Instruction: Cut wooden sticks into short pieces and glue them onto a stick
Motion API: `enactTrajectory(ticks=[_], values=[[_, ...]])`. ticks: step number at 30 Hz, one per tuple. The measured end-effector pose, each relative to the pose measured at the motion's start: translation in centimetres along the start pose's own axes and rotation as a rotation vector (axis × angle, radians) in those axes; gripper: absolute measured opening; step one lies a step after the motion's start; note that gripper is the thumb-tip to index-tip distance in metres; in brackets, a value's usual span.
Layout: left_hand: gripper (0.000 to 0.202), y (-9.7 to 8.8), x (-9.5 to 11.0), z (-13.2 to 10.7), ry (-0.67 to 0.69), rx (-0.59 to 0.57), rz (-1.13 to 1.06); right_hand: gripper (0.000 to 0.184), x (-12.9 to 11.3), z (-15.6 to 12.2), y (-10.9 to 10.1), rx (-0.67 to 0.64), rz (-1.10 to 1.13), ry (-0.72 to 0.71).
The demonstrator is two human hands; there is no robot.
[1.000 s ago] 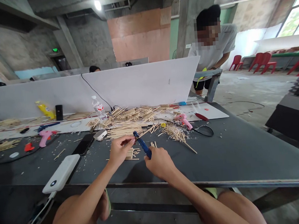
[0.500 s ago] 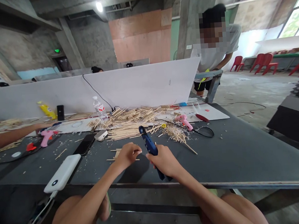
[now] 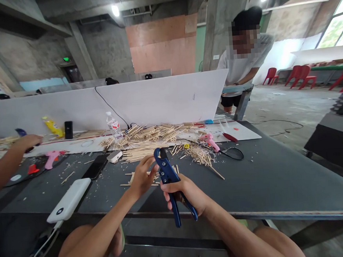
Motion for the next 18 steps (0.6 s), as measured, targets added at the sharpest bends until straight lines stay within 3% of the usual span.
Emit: enactTrajectory(ticks=[4, 9, 14, 18], values=[[0.023, -0.9, 2.1, 0.5, 0.036, 0.093, -0.215, 0.017, 0.7, 0.5, 2.0, -0.21, 0.244, -0.05], [0.021, -1.1, 1.5, 0.0, -0.16, 0.188, -0.487, 0.025, 0.5, 0.7, 3.3, -0.417, 0.384, -0.099], [0.029, -1.9, 2.3, 0.0, -0.209, 0.208, -0.485, 0.037, 0.1, 0.0, 3.8, -0.454, 0.325, -0.034], [0.031, -2.7, 1.6, 0.4, -0.28, 0.197, -0.521, 0.046, -0.5, -0.8, 3.7, -0.416, 0.131, 0.007]])
Point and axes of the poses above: each hand's wrist, its own z-axis towards the middle knuckle, its own y-axis out of the palm, x = y × z, the point moved 7 cm from there along z, towards the middle knuckle, and after that the axes turned 10 degrees about -z, right-handed, at the moved point
